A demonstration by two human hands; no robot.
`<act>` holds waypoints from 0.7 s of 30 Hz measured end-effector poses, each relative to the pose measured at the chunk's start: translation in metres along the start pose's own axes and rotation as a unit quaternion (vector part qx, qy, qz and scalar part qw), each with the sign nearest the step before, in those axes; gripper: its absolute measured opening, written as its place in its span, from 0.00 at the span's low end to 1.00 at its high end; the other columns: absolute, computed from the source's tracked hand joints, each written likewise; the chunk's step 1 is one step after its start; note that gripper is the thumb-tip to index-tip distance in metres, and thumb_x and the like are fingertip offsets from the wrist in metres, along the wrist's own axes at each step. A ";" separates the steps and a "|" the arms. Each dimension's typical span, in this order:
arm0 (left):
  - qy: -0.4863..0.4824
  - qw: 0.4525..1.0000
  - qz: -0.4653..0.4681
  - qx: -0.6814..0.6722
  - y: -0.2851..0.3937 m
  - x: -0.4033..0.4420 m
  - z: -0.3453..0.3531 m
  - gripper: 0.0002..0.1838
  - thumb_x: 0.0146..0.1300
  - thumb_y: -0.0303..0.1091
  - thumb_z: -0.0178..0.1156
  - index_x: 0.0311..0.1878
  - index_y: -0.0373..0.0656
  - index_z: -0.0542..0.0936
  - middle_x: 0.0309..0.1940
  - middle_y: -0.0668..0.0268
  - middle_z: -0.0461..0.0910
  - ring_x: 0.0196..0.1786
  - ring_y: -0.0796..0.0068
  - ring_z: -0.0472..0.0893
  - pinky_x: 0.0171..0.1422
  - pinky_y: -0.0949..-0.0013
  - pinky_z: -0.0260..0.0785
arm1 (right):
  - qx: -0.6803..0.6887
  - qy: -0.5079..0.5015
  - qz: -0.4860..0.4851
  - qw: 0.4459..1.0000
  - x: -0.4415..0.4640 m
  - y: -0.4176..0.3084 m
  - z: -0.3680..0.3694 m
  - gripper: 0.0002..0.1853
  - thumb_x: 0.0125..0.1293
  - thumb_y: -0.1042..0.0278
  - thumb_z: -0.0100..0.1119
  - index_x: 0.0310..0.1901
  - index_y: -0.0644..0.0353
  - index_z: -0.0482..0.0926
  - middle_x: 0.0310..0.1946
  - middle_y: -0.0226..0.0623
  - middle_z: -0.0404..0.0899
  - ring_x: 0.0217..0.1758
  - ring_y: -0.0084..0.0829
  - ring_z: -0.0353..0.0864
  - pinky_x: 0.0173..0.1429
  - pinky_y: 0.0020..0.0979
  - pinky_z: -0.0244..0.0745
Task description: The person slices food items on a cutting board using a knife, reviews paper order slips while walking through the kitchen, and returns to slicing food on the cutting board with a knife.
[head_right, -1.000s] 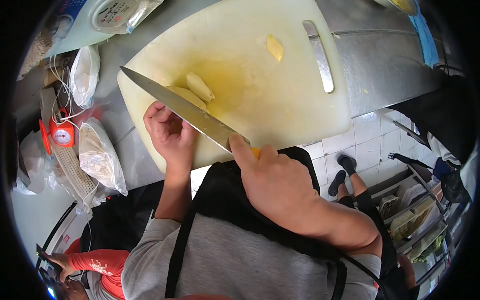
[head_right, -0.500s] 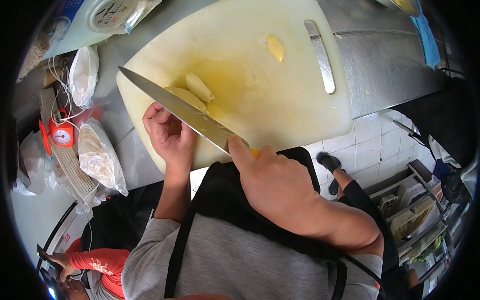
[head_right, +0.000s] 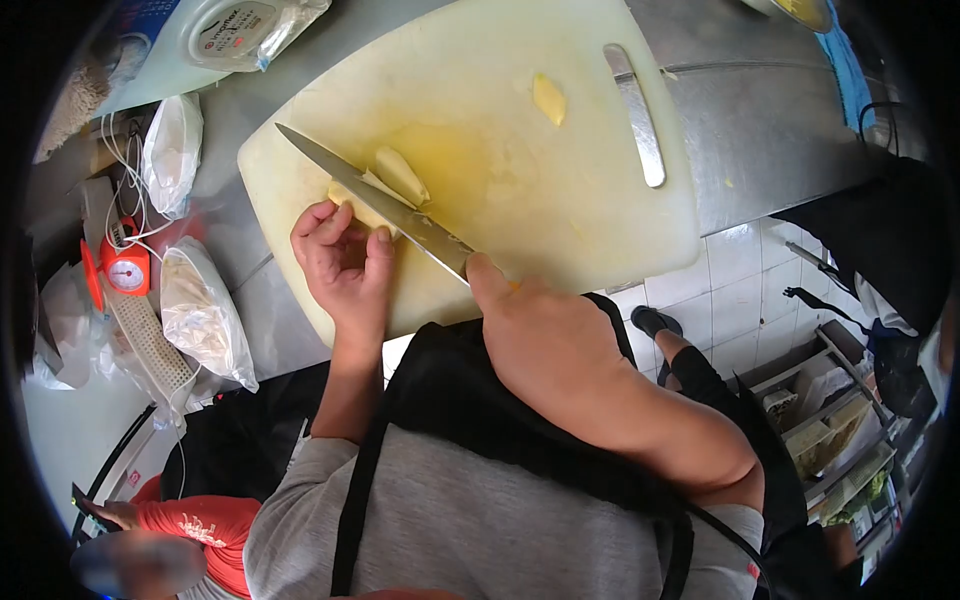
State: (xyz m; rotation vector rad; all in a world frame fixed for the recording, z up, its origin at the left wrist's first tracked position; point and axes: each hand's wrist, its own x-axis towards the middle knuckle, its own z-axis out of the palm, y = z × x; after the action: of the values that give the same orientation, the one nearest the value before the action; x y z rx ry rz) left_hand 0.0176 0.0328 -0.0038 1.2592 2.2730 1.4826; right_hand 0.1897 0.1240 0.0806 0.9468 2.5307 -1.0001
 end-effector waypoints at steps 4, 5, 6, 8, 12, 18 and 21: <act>-0.021 0.999 -0.029 0.007 0.007 0.002 -0.002 0.23 0.44 0.24 0.66 0.47 0.39 0.73 0.49 0.56 0.65 0.49 0.66 0.67 0.44 0.71 0.67 | 0.018 0.008 -0.002 1.000 -0.001 0.003 0.002 0.16 0.58 0.72 0.47 0.49 0.62 0.66 0.21 0.47 0.75 0.24 0.46 0.78 0.27 0.42 0.74; -0.027 0.999 -0.044 0.004 0.012 0.004 -0.003 0.23 0.45 0.25 0.66 0.47 0.39 0.73 0.50 0.56 0.64 0.50 0.65 0.66 0.45 0.69 0.66 | 0.019 0.023 -0.017 0.999 -0.001 0.004 0.003 0.15 0.58 0.73 0.45 0.47 0.62 0.67 0.20 0.46 0.75 0.22 0.45 0.79 0.25 0.42 0.74; -0.033 0.999 -0.006 0.037 0.018 0.008 -0.005 0.21 0.46 0.28 0.65 0.46 0.40 0.74 0.50 0.54 0.64 0.52 0.61 0.65 0.48 0.65 0.63 | 0.031 0.022 -0.014 0.999 0.000 0.004 0.001 0.15 0.58 0.73 0.45 0.48 0.62 0.67 0.21 0.47 0.75 0.24 0.45 0.79 0.26 0.42 0.74; -0.051 0.991 0.069 0.101 0.034 0.016 -0.012 0.18 0.49 0.33 0.63 0.45 0.41 0.76 0.51 0.52 0.63 0.55 0.53 0.61 0.55 0.58 0.59 | 0.058 0.021 -0.004 0.998 -0.001 0.002 0.001 0.14 0.58 0.73 0.44 0.48 0.62 0.67 0.23 0.49 0.75 0.26 0.46 0.79 0.28 0.43 0.75; -0.167 0.936 0.135 0.277 0.055 0.044 -0.013 0.13 0.52 0.40 0.60 0.40 0.45 0.80 0.55 0.49 0.62 0.59 0.42 0.56 0.61 0.49 0.48 | 0.046 0.003 0.006 0.999 -0.002 0.001 0.003 0.15 0.58 0.73 0.44 0.48 0.62 0.66 0.26 0.51 0.75 0.28 0.48 0.79 0.31 0.44 0.75; -0.171 0.944 0.129 0.249 0.051 0.058 -0.014 0.12 0.55 0.39 0.59 0.39 0.44 0.81 0.55 0.50 0.64 0.59 0.47 0.59 0.62 0.53 0.48 | 0.049 0.002 0.012 0.999 -0.004 -0.001 0.002 0.17 0.58 0.73 0.44 0.51 0.62 0.65 0.27 0.51 0.75 0.27 0.48 0.79 0.30 0.43 0.75; -0.047 0.992 0.046 0.111 0.033 0.043 -0.022 0.10 0.54 0.36 0.59 0.37 0.43 0.82 0.50 0.53 0.68 0.53 0.54 0.64 0.60 0.59 0.51 | 0.047 0.002 0.006 0.999 -0.004 0.001 0.003 0.17 0.58 0.73 0.44 0.51 0.62 0.65 0.27 0.51 0.75 0.26 0.47 0.79 0.28 0.42 0.75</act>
State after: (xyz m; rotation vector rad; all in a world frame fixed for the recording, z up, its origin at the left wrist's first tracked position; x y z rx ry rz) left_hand -0.0025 0.0534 0.0468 1.4783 2.3998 1.1920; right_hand 0.1935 0.1202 0.0799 0.9891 2.4970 -1.1239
